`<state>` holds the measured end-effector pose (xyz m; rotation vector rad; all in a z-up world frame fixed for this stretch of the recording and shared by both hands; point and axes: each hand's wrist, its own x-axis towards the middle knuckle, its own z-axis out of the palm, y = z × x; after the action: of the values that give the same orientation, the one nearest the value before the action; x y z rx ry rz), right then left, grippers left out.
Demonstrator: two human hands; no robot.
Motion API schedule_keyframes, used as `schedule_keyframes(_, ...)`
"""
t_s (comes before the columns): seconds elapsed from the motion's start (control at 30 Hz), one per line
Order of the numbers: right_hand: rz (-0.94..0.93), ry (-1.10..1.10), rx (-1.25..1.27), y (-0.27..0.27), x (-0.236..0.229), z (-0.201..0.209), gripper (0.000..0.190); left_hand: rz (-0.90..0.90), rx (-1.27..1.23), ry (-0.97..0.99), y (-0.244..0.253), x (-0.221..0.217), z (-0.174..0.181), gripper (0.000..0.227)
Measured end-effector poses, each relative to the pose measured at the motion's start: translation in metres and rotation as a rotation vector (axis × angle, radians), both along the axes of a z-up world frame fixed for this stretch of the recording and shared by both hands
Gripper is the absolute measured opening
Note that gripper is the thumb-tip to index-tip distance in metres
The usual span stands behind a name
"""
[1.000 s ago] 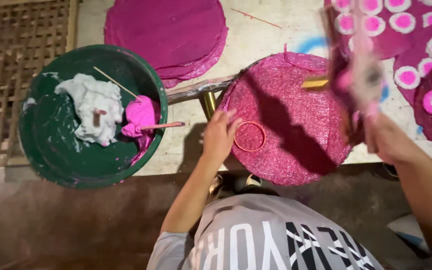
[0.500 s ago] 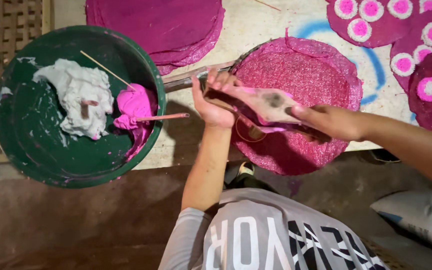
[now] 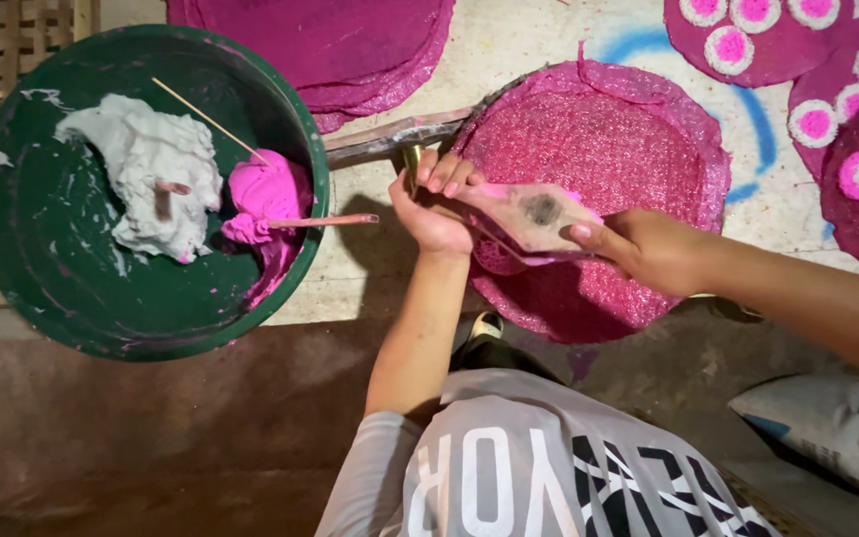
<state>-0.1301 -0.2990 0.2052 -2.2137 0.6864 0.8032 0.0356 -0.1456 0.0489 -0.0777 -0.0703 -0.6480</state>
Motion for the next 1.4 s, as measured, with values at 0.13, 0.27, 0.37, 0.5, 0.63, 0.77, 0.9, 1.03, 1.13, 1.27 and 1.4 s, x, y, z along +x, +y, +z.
schedule_keyframes(0.13, 0.016, 0.007, -0.147, -0.002, 0.000, 0.003, 0.072, 0.008, 0.033, -0.050, -0.015, 0.009, 0.004, 0.030)
schedule_keyframes(0.27, 0.068, -0.203, -0.186, 0.001, 0.004, -0.012, 0.066, 0.015, 0.083, -0.090, -0.010, 0.024, 0.015, 0.032)
schedule_keyframes(0.37, 0.086, -0.257, -0.145, 0.006, 0.006, -0.024, 0.063, 0.043, 0.122, -0.142, 0.002, 0.031, 0.022, 0.033)
schedule_keyframes(0.5, 0.077, -0.276, -0.056, 0.013, 0.008, -0.038, 0.067, 0.060, 0.169, -0.138, 0.018, 0.033, 0.018, 0.034)
schedule_keyframes(0.63, 0.058, -0.114, 0.020, 0.008, 0.001, -0.041, 0.075, 0.038, 0.166, -0.034, 0.014, 0.018, -0.002, 0.032)
schedule_keyframes(0.77, -0.077, -0.025, 0.012, -0.033, -0.029, -0.038, 0.065, -0.054, 0.345, -0.172, 0.009, -0.001, -0.007, 0.047)
schedule_keyframes(0.9, -0.154, -0.338, 0.204, -0.092, -0.102, -0.055, 0.076, -0.053, 1.021, -0.654, 0.029, -0.020, 0.002, 0.078)
schedule_keyframes(1.03, -0.402, -0.603, 0.368, -0.094, -0.147, -0.077, 0.082, 0.228, 1.657, -1.447, 0.060, -0.065, 0.008, 0.116)
schedule_keyframes(1.13, -0.540, -0.758, 0.501, -0.072, -0.158, -0.079, 0.093, 0.261, 1.787, -1.583, 0.052, -0.077, 0.000, 0.125)
schedule_keyframes(1.27, -0.758, -0.824, 0.649, -0.057, -0.173, -0.094, 0.096, 0.326, 1.786, -1.599, 0.048, -0.077, -0.012, 0.123)
schedule_keyframes(1.4, -0.781, -0.893, 0.684, -0.058, -0.189, -0.111, 0.093, 0.353, 1.773, -1.605, 0.048, -0.077, -0.015, 0.123)
